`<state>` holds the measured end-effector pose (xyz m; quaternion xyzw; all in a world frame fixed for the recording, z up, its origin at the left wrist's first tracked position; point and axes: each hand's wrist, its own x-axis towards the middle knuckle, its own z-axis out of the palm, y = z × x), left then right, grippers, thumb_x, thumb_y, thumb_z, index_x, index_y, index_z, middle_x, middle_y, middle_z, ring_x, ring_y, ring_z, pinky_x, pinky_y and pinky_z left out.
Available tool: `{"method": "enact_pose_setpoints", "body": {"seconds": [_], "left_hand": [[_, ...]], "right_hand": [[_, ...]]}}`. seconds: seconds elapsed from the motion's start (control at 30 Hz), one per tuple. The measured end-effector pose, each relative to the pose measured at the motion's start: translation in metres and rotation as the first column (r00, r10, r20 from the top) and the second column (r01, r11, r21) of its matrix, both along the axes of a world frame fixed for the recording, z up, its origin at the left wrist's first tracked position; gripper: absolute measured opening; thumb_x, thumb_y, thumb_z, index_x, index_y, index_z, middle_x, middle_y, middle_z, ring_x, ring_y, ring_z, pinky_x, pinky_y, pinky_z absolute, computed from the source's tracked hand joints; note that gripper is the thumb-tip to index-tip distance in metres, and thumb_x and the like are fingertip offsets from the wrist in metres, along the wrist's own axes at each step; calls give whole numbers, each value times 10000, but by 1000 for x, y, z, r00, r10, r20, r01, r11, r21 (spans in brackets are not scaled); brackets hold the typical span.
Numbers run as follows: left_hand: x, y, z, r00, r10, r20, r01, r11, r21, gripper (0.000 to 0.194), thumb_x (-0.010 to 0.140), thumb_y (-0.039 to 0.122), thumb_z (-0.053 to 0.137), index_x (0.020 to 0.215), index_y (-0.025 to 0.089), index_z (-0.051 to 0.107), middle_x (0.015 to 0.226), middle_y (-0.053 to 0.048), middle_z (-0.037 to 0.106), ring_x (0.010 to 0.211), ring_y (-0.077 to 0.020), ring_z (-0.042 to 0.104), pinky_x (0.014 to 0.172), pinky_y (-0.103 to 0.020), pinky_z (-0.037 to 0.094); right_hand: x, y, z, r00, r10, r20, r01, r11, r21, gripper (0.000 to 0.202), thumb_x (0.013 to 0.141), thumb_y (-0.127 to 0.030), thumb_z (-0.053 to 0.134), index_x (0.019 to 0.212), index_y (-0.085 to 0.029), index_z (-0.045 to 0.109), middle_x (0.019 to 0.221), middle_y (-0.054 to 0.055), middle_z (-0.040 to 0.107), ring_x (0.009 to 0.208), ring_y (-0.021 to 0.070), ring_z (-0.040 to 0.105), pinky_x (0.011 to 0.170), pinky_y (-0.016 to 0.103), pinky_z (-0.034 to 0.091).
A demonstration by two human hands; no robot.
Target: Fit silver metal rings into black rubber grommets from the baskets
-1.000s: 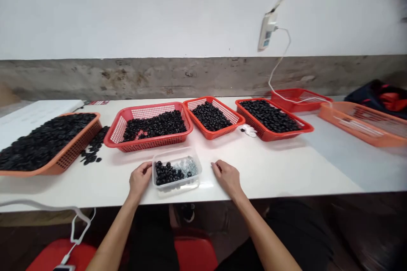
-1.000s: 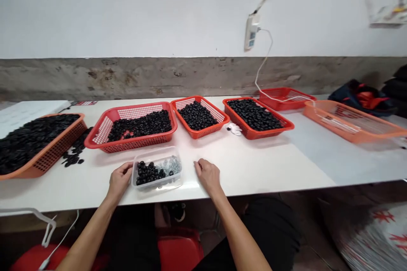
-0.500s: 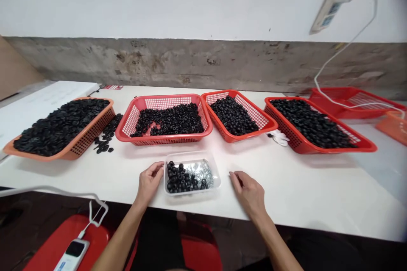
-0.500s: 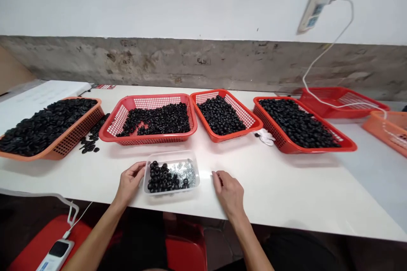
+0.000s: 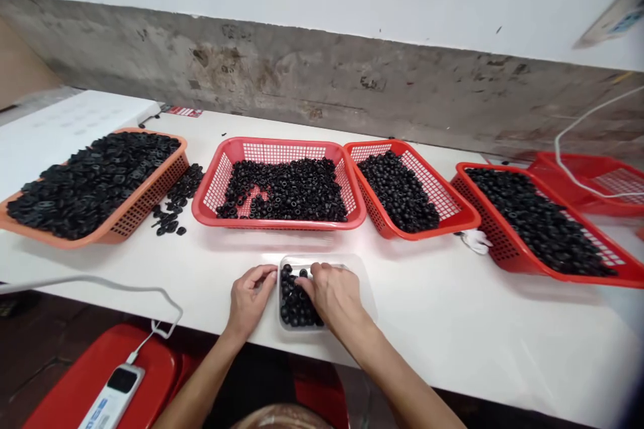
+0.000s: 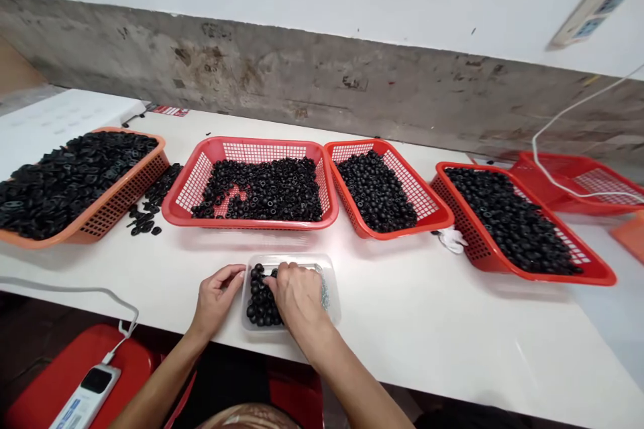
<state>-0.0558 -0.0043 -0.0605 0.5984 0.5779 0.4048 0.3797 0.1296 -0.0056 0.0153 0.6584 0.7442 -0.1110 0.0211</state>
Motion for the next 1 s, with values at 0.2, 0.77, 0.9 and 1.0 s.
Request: {"method": "enact_pose_setpoints", "body": {"seconds": [0.2, 0.77, 0.9, 1.0], "left_hand": [[2, -1, 6, 998, 50, 27, -50, 999, -10, 245, 872, 381, 601, 943, 200, 750, 919, -54, 765, 783, -196, 686, 734, -274, 550], [3, -4, 9, 991, 113, 76, -116, 993, 30, 254, 878, 370, 609, 999, 178, 723, 885, -55, 757, 781, -189, 700, 720, -270, 554], [2, -10, 11, 992, 126, 31, -129, 980, 150, 214, 917, 333, 577, 1008, 187, 704, 959, -61, 732, 867, -191, 681, 767, -275, 528], [1, -15, 15, 991, 132, -25, -121, 956, 266, 183, 940, 287, 552, 1006, 190, 693, 954, -60, 712, 853, -179, 655, 754, -275, 509]], "right_hand": [[1, 7, -10, 999, 35, 1, -35, 999, -40, 200, 961, -208, 512, 864, -152, 677, 787, 122, 739, 734, 266, 725, 596, 291, 417], [-7, 8, -3, 999, 38, 10, -37, 998, -51, 124, 948, -191, 534, 998, -108, 611, 844, 156, 742, 770, 294, 735, 615, 310, 466], [-8, 7, -2, 1000, -5, -7, 5, 999, -47, 192, 943, -240, 558, 1028, -76, 613, 867, 173, 739, 815, 310, 728, 646, 330, 484], [-10, 6, -3, 999, -18, -40, 16, 999, -43, 168, 930, -200, 546, 1001, -73, 629, 890, 196, 728, 851, 315, 717, 693, 345, 483]]}}
